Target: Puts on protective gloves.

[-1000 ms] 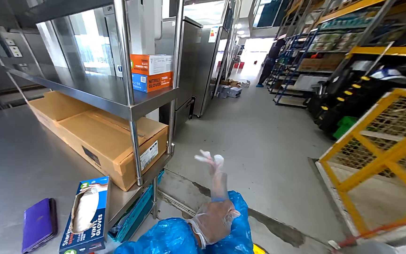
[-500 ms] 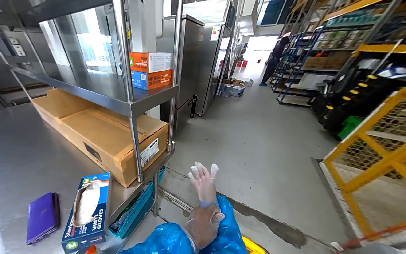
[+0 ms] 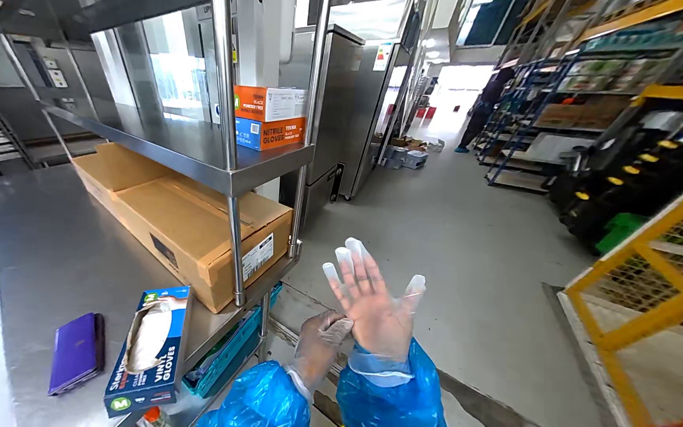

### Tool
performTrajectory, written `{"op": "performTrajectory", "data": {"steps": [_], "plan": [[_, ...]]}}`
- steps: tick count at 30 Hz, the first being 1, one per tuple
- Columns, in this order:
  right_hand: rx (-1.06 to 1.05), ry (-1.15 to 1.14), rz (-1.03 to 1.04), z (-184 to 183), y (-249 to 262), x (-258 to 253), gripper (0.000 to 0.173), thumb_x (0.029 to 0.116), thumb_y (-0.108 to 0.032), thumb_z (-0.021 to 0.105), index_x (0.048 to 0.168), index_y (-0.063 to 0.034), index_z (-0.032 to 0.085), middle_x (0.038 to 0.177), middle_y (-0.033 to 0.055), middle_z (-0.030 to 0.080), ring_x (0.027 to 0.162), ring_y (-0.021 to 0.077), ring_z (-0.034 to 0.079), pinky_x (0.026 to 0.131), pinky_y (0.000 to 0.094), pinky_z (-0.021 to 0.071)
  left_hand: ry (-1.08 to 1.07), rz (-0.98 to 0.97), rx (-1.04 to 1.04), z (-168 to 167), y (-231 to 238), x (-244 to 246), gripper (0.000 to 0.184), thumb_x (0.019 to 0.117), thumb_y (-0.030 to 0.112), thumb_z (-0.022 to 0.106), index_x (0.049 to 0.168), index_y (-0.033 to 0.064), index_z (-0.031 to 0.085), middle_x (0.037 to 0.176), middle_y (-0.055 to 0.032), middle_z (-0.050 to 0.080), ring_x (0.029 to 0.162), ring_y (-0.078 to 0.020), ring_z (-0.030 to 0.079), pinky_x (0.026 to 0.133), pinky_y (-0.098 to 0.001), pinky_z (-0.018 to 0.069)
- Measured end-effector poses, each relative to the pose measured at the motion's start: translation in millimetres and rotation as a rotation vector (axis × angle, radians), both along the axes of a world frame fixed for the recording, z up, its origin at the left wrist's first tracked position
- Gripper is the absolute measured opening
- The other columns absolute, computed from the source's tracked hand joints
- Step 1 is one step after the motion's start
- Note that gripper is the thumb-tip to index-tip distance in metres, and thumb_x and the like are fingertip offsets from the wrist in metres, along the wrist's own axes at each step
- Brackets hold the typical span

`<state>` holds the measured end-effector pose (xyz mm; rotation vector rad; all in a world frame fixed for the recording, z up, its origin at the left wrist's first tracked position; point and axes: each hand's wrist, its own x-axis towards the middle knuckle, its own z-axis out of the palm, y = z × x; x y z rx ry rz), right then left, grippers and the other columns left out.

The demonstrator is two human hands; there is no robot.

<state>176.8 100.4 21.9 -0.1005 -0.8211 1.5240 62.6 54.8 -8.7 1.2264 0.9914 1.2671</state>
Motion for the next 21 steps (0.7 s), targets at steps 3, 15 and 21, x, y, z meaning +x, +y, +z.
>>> {"op": "performTrajectory", "data": {"steps": [3, 15, 21], "plan": [[0.031, 0.027, 0.033, 9.5, -6.2, -1.3, 0.095, 0.0914, -0.084, 0.02, 0.151, -0.0155, 0.05, 0.157, 0.0076, 0.047, 0.145, 0.0281, 0.045, 0.116, 0.0507, 0.0409, 0.009, 0.012, 0.106, 6.0, -1.6, -1.6, 0.014, 0.0982, 0.011, 0.059, 0.091, 0.003, 0.068, 0.08, 0.0027, 0.063, 0.075, -0.0018, 0.061, 0.074, -0.0201, 0.0528], [0.072, 0.034, 0.029, 13.9, -15.0, -3.9, 0.085, 0.0941, -0.078, 0.032, 0.144, -0.014, 0.057, 0.149, 0.0085, 0.056, 0.138, 0.0264, 0.053, 0.114, 0.0457, 0.044, -0.013, 0.015, 0.089, 21.3, -3.6, -13.6, 0.022, 0.101, 0.022, 0.056, 0.1, 0.0035, 0.069, 0.085, 0.0017, 0.067, 0.079, -0.0041, 0.063, 0.076, -0.0215, 0.0537], [0.138, -0.205, -0.161, 15.8, -25.4, -16.3, 0.083, 0.0905, -0.082, 0.033, 0.129, -0.0179, 0.068, 0.134, 0.0074, 0.067, 0.128, 0.025, 0.062, 0.108, 0.0443, 0.0499, 0.111, 0.012, 0.104, 27.6, -2.3, -16.5, 0.022, 0.1001, 0.017, 0.057, 0.082, 0.0082, 0.066, 0.072, 0.0061, 0.059, 0.066, -0.0009, 0.057, 0.065, -0.0195, 0.0494]]}}
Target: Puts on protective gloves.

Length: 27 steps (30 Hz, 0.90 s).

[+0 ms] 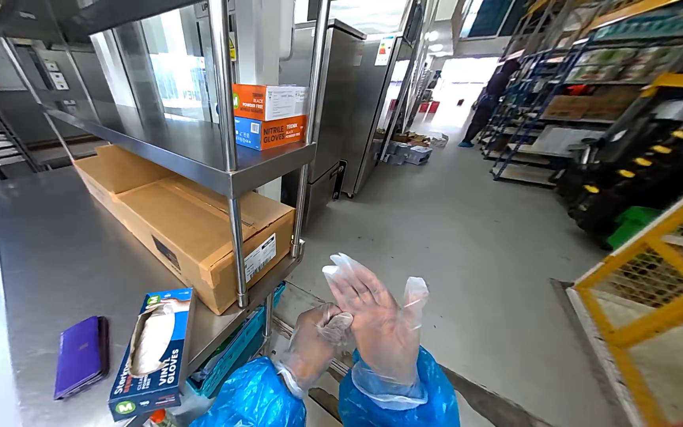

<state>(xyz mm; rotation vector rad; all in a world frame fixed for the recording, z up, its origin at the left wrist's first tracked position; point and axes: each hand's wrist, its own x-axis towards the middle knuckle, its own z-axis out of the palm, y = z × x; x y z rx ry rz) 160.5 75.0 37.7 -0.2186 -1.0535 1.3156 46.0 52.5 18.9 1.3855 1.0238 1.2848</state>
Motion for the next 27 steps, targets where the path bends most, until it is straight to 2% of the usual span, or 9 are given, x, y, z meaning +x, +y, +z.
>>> {"op": "performTrajectory", "data": {"steps": [2, 5, 7, 11, 15, 18, 23, 27], "plan": [[0.019, -0.012, -0.035, -1.5, -1.6, -2.8, 0.079, 0.0922, -0.08, 0.031, 0.123, -0.0198, 0.072, 0.127, 0.0051, 0.071, 0.122, 0.0222, 0.065, 0.104, 0.0422, 0.0522, -0.022, 0.037, 0.015, -0.1, -0.8, 1.6, 0.022, 0.0976, 0.015, 0.058, 0.078, 0.0085, 0.065, 0.068, 0.0067, 0.058, 0.062, -0.0004, 0.055, 0.062, -0.0193, 0.0475], [-0.008, 0.077, 0.016, -3.7, -0.2, -4.2, 0.077, 0.0937, -0.077, 0.033, 0.12, -0.0179, 0.073, 0.126, 0.0068, 0.071, 0.12, 0.0227, 0.066, 0.105, 0.0416, 0.052, -0.109, 0.062, 0.012, -2.0, -1.0, 3.1, 0.021, 0.0943, 0.01, 0.059, 0.074, 0.0085, 0.064, 0.065, 0.0068, 0.057, 0.058, 0.0005, 0.053, 0.057, -0.0173, 0.0463], [-0.063, 0.169, 0.1, -0.7, -0.3, -2.2, 0.079, 0.0945, -0.076, 0.035, 0.125, -0.013, 0.07, 0.133, 0.0114, 0.068, 0.126, 0.0274, 0.063, 0.109, 0.0454, 0.049, -0.115, 0.066, 0.009, -3.4, -1.7, 2.6, 0.022, 0.0937, 0.01, 0.058, 0.073, 0.0089, 0.062, 0.063, 0.0074, 0.055, 0.056, 0.0007, 0.051, 0.055, -0.0172, 0.0442], [-0.144, 0.233, 0.184, 5.1, -1.2, 3.8, 0.085, 0.0939, -0.079, 0.028, 0.142, -0.0156, 0.059, 0.148, 0.0085, 0.058, 0.139, 0.0299, 0.053, 0.114, 0.0527, 0.0431, -0.066, 0.079, 0.057, -4.6, -5.0, 2.4, 0.022, 0.0927, 0.012, 0.059, 0.07, 0.0104, 0.06, 0.061, 0.009, 0.051, 0.054, 0.0019, 0.048, 0.053, -0.0167, 0.0419], [-0.07, 0.266, 0.236, 5.2, -1.4, 7.5, 0.089, 0.0911, -0.082, 0.031, 0.151, -0.0184, 0.05, 0.158, 0.0061, 0.047, 0.147, 0.0287, 0.041, 0.119, 0.0529, 0.0356, 0.076, 0.107, 0.124, 2.1, -9.3, 2.4, 0.023, 0.0919, 0.014, 0.059, 0.069, 0.0107, 0.059, 0.062, 0.0091, 0.048, 0.056, 0.0028, 0.046, 0.054, -0.0165, 0.0394], [0.008, 0.307, 0.3, 6.2, -0.9, 10.4, 0.093, 0.0917, -0.081, 0.029, 0.16, -0.0187, 0.037, 0.164, 0.0073, 0.036, 0.151, 0.0306, 0.034, 0.122, 0.0548, 0.0297, 0.222, 0.136, 0.19, 7.1, -13.4, 2.9, 0.025, 0.0918, 0.016, 0.057, 0.067, 0.0093, 0.058, 0.06, 0.0073, 0.047, 0.055, 0.0015, 0.045, 0.053, -0.0183, 0.0383], [-0.019, 0.352, 0.341, 1.8, -1.0, 13.4, 0.094, 0.0903, -0.084, 0.025, 0.161, -0.0223, 0.033, 0.166, 0.0076, 0.032, 0.152, 0.0331, 0.032, 0.12, 0.06, 0.0303, 0.361, 0.203, 0.325, 0.3, -15.0, 5.6, 0.027, 0.0908, 0.018, 0.057, 0.067, 0.0048, 0.062, 0.061, -0.0007, 0.054, 0.058, -0.0057, 0.052, 0.055, -0.0244, 0.0437], [-0.046, 0.336, 0.347, -1.2, -0.5, 14.0, 0.095, 0.0894, -0.085, 0.023, 0.162, -0.0231, 0.032, 0.166, 0.008, 0.032, 0.152, 0.0345, 0.031, 0.12, 0.0625, 0.0294, 0.386, 0.269, 0.37, -6.9, -16.7, 11.0, 0.028, 0.0907, 0.019, 0.057, 0.067, 0.005, 0.061, 0.061, -0.0027, 0.056, 0.058, -0.0088, 0.055, 0.055, -0.027, 0.0461]]}}
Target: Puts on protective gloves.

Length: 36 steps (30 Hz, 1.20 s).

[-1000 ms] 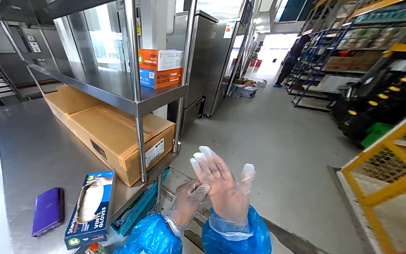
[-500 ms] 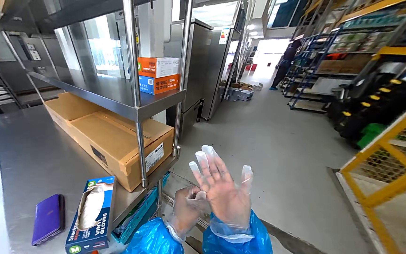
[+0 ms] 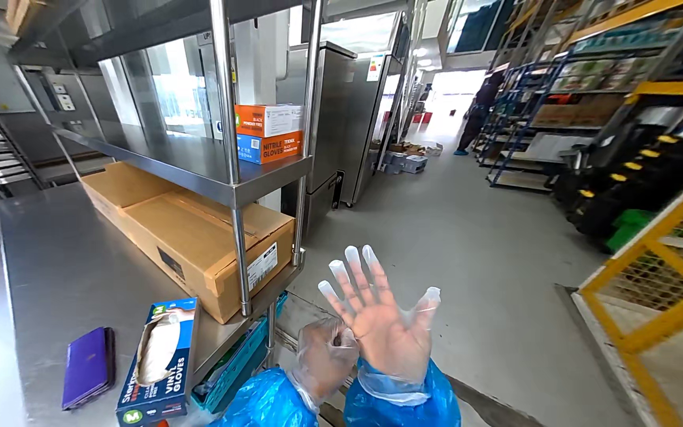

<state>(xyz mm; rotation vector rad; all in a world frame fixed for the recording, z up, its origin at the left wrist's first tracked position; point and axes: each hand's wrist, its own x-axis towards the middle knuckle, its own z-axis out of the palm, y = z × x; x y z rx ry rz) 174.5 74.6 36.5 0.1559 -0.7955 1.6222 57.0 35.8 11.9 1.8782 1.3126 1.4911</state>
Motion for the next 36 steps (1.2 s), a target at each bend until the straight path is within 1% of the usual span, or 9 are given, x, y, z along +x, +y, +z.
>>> {"op": "performTrajectory", "data": {"steps": [8, 11, 17, 22, 27, 30, 32, 34, 36], "plan": [[-0.102, -0.002, -0.034, 7.1, -6.7, -2.5, 0.098, 0.0924, -0.082, 0.017, 0.158, -0.0125, 0.039, 0.163, 0.0115, 0.039, 0.148, 0.0326, 0.039, 0.118, 0.0558, 0.0363, -0.043, 0.053, 0.141, -7.4, -6.9, 10.2, 0.028, 0.0873, 0.014, 0.059, 0.061, 0.0055, 0.056, 0.056, -0.0029, 0.052, 0.052, -0.0082, 0.052, 0.05, -0.0252, 0.0432], [-0.011, -0.016, -0.021, 8.5, -7.5, -2.2, 0.093, 0.093, -0.081, 0.024, 0.159, -0.0169, 0.038, 0.164, 0.0083, 0.037, 0.15, 0.0308, 0.037, 0.12, 0.0537, 0.0345, -0.034, 0.056, 0.172, -8.0, -8.4, 9.6, 0.029, 0.0876, 0.014, 0.059, 0.061, 0.0049, 0.056, 0.056, -0.0039, 0.052, 0.052, -0.0095, 0.051, 0.05, -0.0255, 0.0434], [0.086, -0.144, 0.041, 11.2, -10.7, -4.2, 0.099, 0.0844, -0.088, 0.032, 0.162, -0.0263, 0.032, 0.167, 0.006, 0.031, 0.151, 0.0342, 0.033, 0.117, 0.065, 0.0317, 0.025, 0.112, 0.295, -12.5, -14.4, 8.0, 0.027, 0.0856, 0.013, 0.06, 0.06, 0.0057, 0.055, 0.055, -0.0057, 0.055, 0.052, -0.0117, 0.056, 0.049, -0.0266, 0.0471], [0.077, -0.223, 0.04, 11.3, -11.7, -2.3, 0.103, 0.0813, -0.091, 0.031, 0.162, -0.0273, 0.032, 0.167, 0.0066, 0.03, 0.151, 0.0356, 0.033, 0.116, 0.0653, 0.0322, 0.064, 0.119, 0.353, -15.1, -12.7, 6.7, 0.028, 0.0853, 0.013, 0.061, 0.059, 0.0065, 0.055, 0.056, -0.0052, 0.056, 0.052, -0.0116, 0.057, 0.05, -0.0261, 0.0488], [0.114, -0.344, -0.057, 13.2, -17.8, -8.6, 0.11, 0.0787, -0.095, 0.025, 0.163, -0.0234, 0.027, 0.164, 0.0122, 0.036, 0.14, 0.038, 0.049, 0.113, 0.0551, 0.0433, 0.066, 0.138, 0.334, -19.7, -11.5, 6.4, 0.026, 0.0853, 0.013, 0.06, 0.06, 0.0066, 0.056, 0.057, -0.0052, 0.056, 0.053, -0.0114, 0.057, 0.05, -0.0258, 0.0492], [0.137, -0.315, -0.082, 9.4, -13.2, -8.2, 0.107, 0.0809, -0.092, 0.03, 0.162, -0.023, 0.028, 0.164, 0.012, 0.035, 0.141, 0.0372, 0.048, 0.113, 0.0532, 0.0434, 0.071, 0.095, 0.275, -18.8, -9.8, -1.2, 0.026, 0.0919, 0.015, 0.059, 0.069, 0.0045, 0.063, 0.064, -0.0071, 0.062, 0.059, -0.0129, 0.062, 0.056, -0.0273, 0.0533], [0.137, -0.303, -0.107, 3.0, -6.4, -6.6, 0.104, 0.0825, -0.09, 0.033, 0.163, -0.024, 0.028, 0.166, 0.0104, 0.033, 0.144, 0.0356, 0.045, 0.113, 0.052, 0.0439, -0.038, -0.02, 0.129, -12.5, -7.2, -14.7, 0.032, 0.1022, 0.024, 0.054, 0.088, 0.0002, 0.07, 0.077, -0.0079, 0.068, 0.069, -0.0118, 0.065, 0.066, -0.0296, 0.0561], [0.123, -0.323, -0.137, -1.6, -4.8, -9.1, 0.104, 0.0816, -0.091, 0.033, 0.162, -0.0246, 0.03, 0.165, 0.0086, 0.034, 0.142, 0.0314, 0.047, 0.108, 0.0459, 0.0479, -0.211, -0.057, 0.017, -3.6, 0.9, -24.8, 0.036, 0.104, 0.031, 0.053, 0.105, 0.0005, 0.071, 0.081, -0.0031, 0.069, 0.07, -0.006, 0.063, 0.066, -0.0255, 0.0558], [0.149, -0.348, -0.165, -3.3, -5.1, -14.0, 0.103, 0.0821, -0.091, 0.031, 0.162, -0.0255, 0.03, 0.166, 0.0063, 0.033, 0.145, 0.0288, 0.044, 0.11, 0.0439, 0.0456, -0.389, -0.062, -0.133, 10.0, 5.8, -26.7, 0.028, 0.1018, 0.029, 0.058, 0.108, 0.0044, 0.071, 0.078, 0.0014, 0.066, 0.064, -0.0037, 0.059, 0.061, -0.0215, 0.0505]]}}
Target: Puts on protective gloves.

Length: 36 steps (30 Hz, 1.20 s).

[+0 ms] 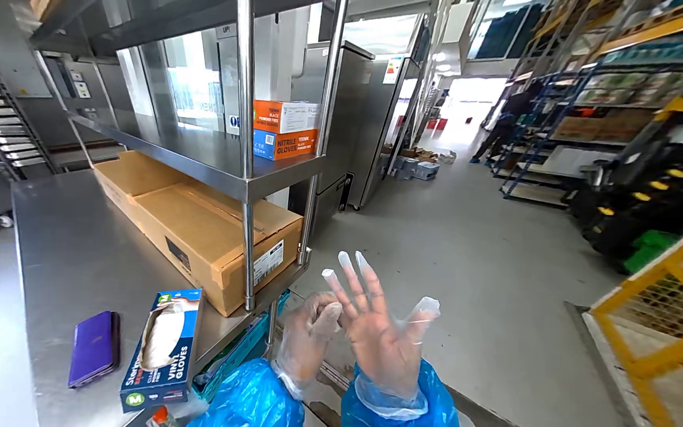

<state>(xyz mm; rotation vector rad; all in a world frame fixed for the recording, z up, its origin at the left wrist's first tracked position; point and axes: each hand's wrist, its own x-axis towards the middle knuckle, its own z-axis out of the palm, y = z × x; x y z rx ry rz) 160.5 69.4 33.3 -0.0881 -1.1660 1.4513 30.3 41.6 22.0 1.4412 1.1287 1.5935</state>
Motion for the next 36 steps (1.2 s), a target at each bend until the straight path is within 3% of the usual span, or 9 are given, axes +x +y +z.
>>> {"op": "performTrajectory", "data": {"steps": [4, 7, 12, 15, 19, 23, 25, 29, 36], "plan": [[0.054, -0.021, -0.019, 4.2, -3.5, -9.6, 0.103, 0.0833, -0.09, 0.03, 0.163, -0.025, 0.027, 0.167, 0.0058, 0.032, 0.147, 0.0274, 0.041, 0.113, 0.0426, 0.0431, -0.351, -0.081, -0.16, 15.5, 2.7, 4.6, 0.017, 0.1, 0.014, 0.061, 0.103, -0.0006, 0.069, 0.067, -0.0003, 0.061, 0.053, -0.0033, 0.051, 0.049, -0.017, 0.0421], [0.123, -0.017, -0.005, 4.6, -6.5, -13.0, 0.103, 0.0849, -0.09, 0.025, 0.164, -0.0227, 0.025, 0.167, 0.0067, 0.031, 0.148, 0.0259, 0.04, 0.111, 0.0403, 0.0449, -0.397, -0.208, -0.166, 15.6, -0.7, 8.2, 0.015, 0.0983, 0.009, 0.059, 0.098, -0.0012, 0.07, 0.062, 0.0028, 0.059, 0.051, -0.0015, 0.051, 0.05, -0.0164, 0.043], [0.131, 0.049, 0.039, 5.7, -6.6, -5.6, 0.103, 0.0865, -0.087, 0.028, 0.163, -0.0185, 0.027, 0.168, 0.01, 0.027, 0.152, 0.0319, 0.033, 0.12, 0.0476, 0.0345, -0.074, -0.205, -0.076, 5.7, -2.3, 6.6, 0.018, 0.0988, 0.015, 0.06, 0.094, 0.0042, 0.073, 0.075, 0.0033, 0.065, 0.064, -0.0004, 0.058, 0.062, -0.0187, 0.0495], [0.12, 0.091, 0.054, 6.7, -7.2, -5.5, 0.101, 0.088, -0.086, 0.03, 0.163, -0.0186, 0.028, 0.168, 0.0086, 0.027, 0.152, 0.0297, 0.033, 0.119, 0.0476, 0.0355, 0.164, -0.138, -0.006, 3.5, -5.2, 2.4, 0.028, 0.1026, 0.023, 0.056, 0.105, 0.0033, 0.076, 0.086, -0.0017, 0.073, 0.078, -0.0026, 0.066, 0.076, -0.0248, 0.0555], [0.126, 0.074, 0.044, 3.4, -4.3, -6.7, 0.101, 0.0878, -0.086, 0.029, 0.162, -0.0178, 0.03, 0.168, 0.0088, 0.029, 0.151, 0.0297, 0.034, 0.117, 0.0471, 0.0377, 0.216, -0.174, -0.077, 5.4, -4.0, -5.4, 0.031, 0.1042, 0.029, 0.054, 0.107, 0.0064, 0.075, 0.075, 0.0019, 0.066, 0.064, -0.0035, 0.059, 0.065, -0.0247, 0.0526], [0.105, 0.033, 0.084, 3.4, -6.1, -5.1, 0.1, 0.086, -0.087, 0.03, 0.16, -0.0211, 0.036, 0.166, 0.0075, 0.034, 0.147, 0.0283, 0.042, 0.114, 0.0464, 0.0417, -0.283, -0.207, -0.114, 10.9, -0.8, -3.2, 0.031, 0.105, 0.019, 0.049, 0.091, 0.0021, 0.07, 0.058, 0.0041, 0.059, 0.049, -0.0013, 0.052, 0.049, -0.0168, 0.0438], [0.11, 0.014, 0.095, 3.6, -7.6, -4.4, 0.099, 0.0855, -0.088, 0.03, 0.16, -0.0232, 0.037, 0.165, 0.0063, 0.035, 0.144, 0.0273, 0.046, 0.111, 0.0451, 0.0446, -0.415, -0.256, -0.154, 22.7, 0.1, -9.5, 0.028, 0.1048, 0.014, 0.051, 0.089, 0.0003, 0.069, 0.057, 0.002, 0.058, 0.047, -0.0008, 0.051, 0.047, -0.0147, 0.0424], [0.162, -0.028, 0.046, 5.3, -12.3, -9.3, 0.099, 0.0862, -0.088, 0.026, 0.161, -0.0248, 0.032, 0.166, 0.0046, 0.034, 0.139, 0.0229, 0.051, 0.104, 0.0372, 0.0499, -0.37, -0.338, -0.202, 32.0, -0.6, -14.9, 0.017, 0.1, 0.01, 0.059, 0.089, 0.0016, 0.069, 0.057, 0.0025, 0.058, 0.047, -0.0002, 0.051, 0.047, -0.0142, 0.0417], [0.141, 0.076, 0.153, 1.5, -8.7, -10.4, 0.101, 0.0896, -0.085, 0.028, 0.163, -0.0147, 0.027, 0.168, 0.0117, 0.028, 0.149, 0.0289, 0.037, 0.116, 0.0436, 0.0405, -0.095, -0.39, -0.319, 39.3, -7.7, -14.6, 0.01, 0.0982, 0.013, 0.063, 0.092, 0.0059, 0.066, 0.063, 0.005, 0.057, 0.05, -0.0012, 0.051, 0.048, -0.0168, 0.0429]]}}
